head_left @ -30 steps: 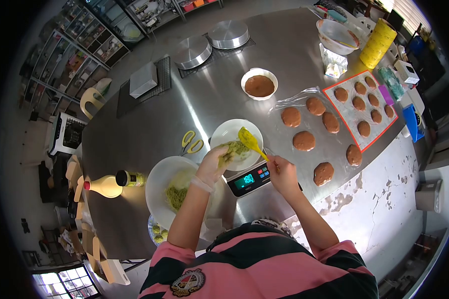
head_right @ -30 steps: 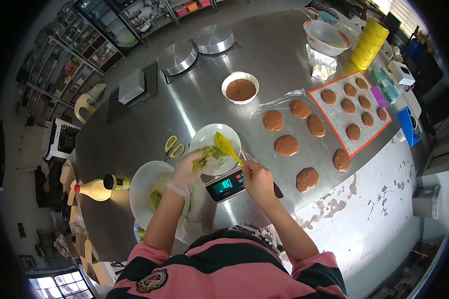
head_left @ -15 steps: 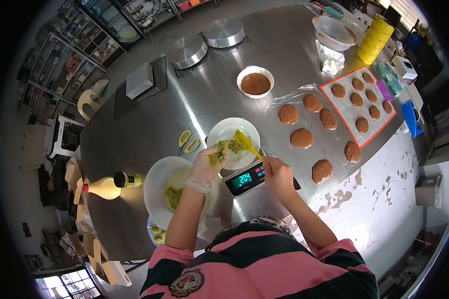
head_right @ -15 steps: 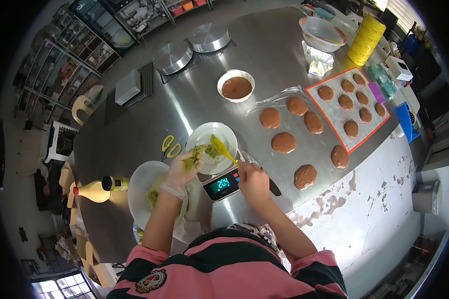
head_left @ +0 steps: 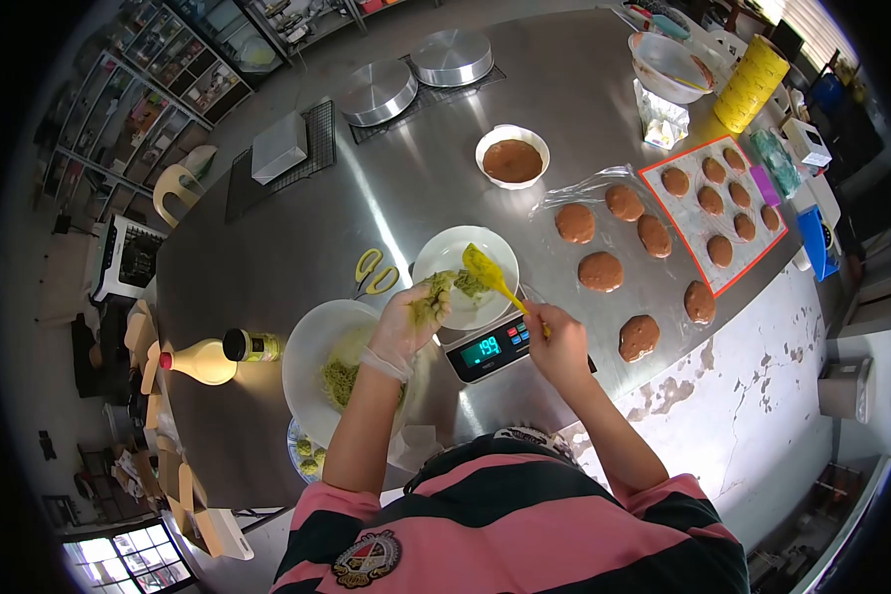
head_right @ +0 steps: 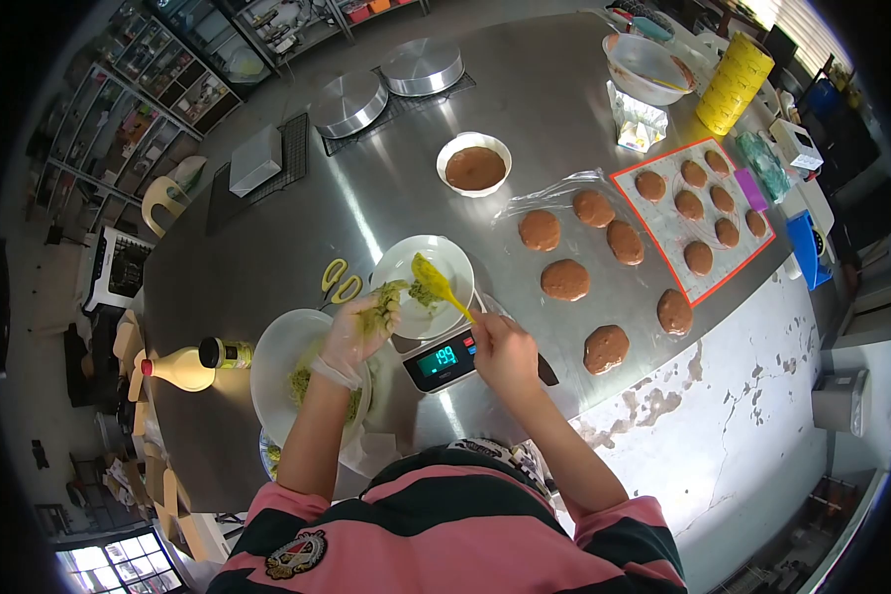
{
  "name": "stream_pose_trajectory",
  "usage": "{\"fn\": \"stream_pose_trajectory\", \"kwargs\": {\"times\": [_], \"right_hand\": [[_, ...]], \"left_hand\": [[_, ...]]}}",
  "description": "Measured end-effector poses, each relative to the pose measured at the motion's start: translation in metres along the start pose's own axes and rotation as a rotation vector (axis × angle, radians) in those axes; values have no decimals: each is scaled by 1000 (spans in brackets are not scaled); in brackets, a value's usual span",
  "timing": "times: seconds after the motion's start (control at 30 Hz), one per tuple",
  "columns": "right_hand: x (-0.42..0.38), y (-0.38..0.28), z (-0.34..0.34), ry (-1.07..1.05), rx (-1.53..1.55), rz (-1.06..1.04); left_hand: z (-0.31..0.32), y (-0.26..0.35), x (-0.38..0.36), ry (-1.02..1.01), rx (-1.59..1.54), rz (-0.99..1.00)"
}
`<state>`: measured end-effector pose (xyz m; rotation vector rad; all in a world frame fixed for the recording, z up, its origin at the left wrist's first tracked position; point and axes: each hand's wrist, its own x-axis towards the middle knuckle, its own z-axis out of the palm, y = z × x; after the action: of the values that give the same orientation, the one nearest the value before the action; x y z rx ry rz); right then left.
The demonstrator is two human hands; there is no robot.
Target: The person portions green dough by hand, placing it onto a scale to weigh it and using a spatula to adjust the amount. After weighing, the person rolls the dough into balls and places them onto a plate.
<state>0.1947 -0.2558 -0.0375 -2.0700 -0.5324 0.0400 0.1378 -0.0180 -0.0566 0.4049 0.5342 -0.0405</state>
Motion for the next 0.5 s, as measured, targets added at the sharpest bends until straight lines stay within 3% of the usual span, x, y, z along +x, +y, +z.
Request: {"fn": "stream_pose_trajectory", "kwargs": {"times": [0.23,0.5], "right_hand": [[-9,-4,6,57,-14,-90],[-15,2,19,133,-37,-209]], "left_hand": [[12,-3,-2,18,20,9],[-3,-5,4,-136,-61,-52]]}}
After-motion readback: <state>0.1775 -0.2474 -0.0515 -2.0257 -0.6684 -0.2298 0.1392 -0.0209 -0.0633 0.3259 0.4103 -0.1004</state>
